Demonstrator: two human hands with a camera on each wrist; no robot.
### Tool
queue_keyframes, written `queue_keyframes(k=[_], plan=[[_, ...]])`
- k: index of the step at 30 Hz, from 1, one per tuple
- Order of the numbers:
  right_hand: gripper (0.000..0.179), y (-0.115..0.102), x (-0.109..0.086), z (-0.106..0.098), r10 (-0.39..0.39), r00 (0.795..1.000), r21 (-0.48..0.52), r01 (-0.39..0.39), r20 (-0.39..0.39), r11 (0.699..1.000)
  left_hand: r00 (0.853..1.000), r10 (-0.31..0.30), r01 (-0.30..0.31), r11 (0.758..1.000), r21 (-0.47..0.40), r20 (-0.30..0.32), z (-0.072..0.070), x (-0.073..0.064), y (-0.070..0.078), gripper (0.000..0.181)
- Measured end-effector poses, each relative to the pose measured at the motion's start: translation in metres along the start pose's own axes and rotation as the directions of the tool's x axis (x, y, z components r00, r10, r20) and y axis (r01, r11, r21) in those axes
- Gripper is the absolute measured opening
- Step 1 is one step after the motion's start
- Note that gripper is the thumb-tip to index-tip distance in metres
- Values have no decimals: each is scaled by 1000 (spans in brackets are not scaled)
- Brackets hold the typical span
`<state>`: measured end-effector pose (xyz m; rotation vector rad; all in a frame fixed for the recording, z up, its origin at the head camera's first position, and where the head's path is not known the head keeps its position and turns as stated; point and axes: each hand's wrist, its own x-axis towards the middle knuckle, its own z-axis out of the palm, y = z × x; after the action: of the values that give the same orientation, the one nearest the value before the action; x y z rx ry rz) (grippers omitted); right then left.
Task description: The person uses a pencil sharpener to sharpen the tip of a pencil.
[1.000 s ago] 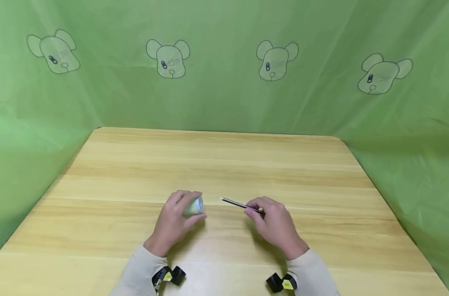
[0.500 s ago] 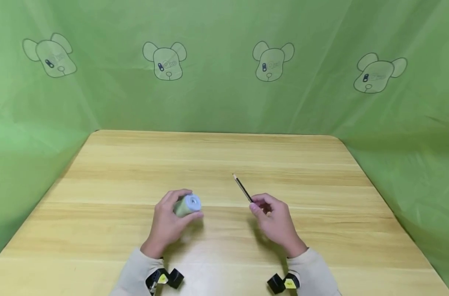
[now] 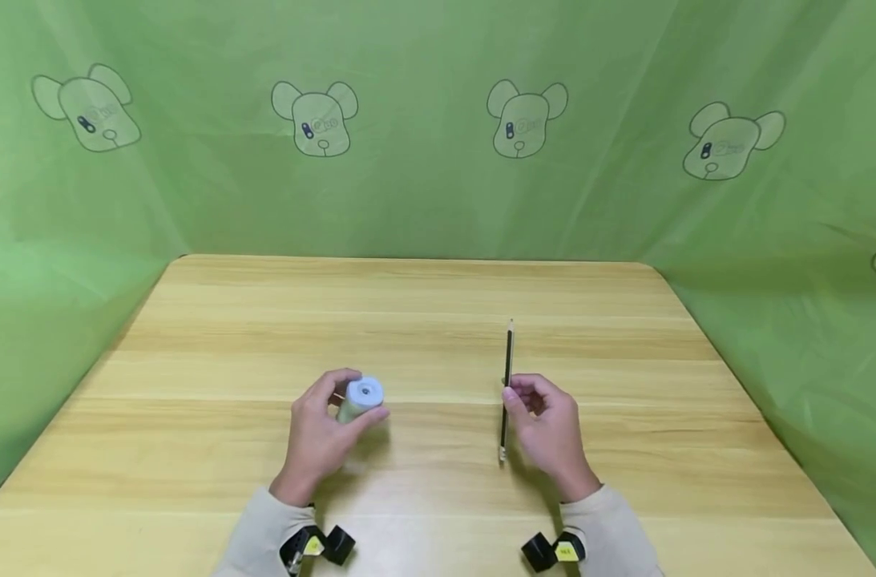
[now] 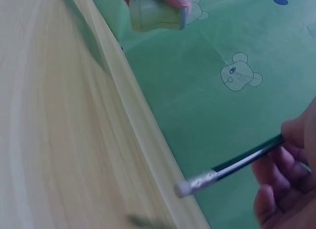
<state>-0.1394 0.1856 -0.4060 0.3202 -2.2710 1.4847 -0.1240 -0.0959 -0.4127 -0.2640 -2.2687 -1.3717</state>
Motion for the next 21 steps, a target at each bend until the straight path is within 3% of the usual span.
queue_keyframes(k=[9, 16, 21], plan=[[8, 4, 4, -11, 95, 990, -4, -96, -108, 995, 994, -108, 109, 993, -45, 36, 2, -1, 1, 57], [8, 10, 9, -14, 172, 980, -139, -185, -102, 973, 981, -189, 191, 980, -52, 54, 2, 0, 0, 55], [13, 17, 11, -20, 255, 964, -251, -266, -74, 931, 964, -256, 259, 965, -42, 73, 4, 0, -3, 54]])
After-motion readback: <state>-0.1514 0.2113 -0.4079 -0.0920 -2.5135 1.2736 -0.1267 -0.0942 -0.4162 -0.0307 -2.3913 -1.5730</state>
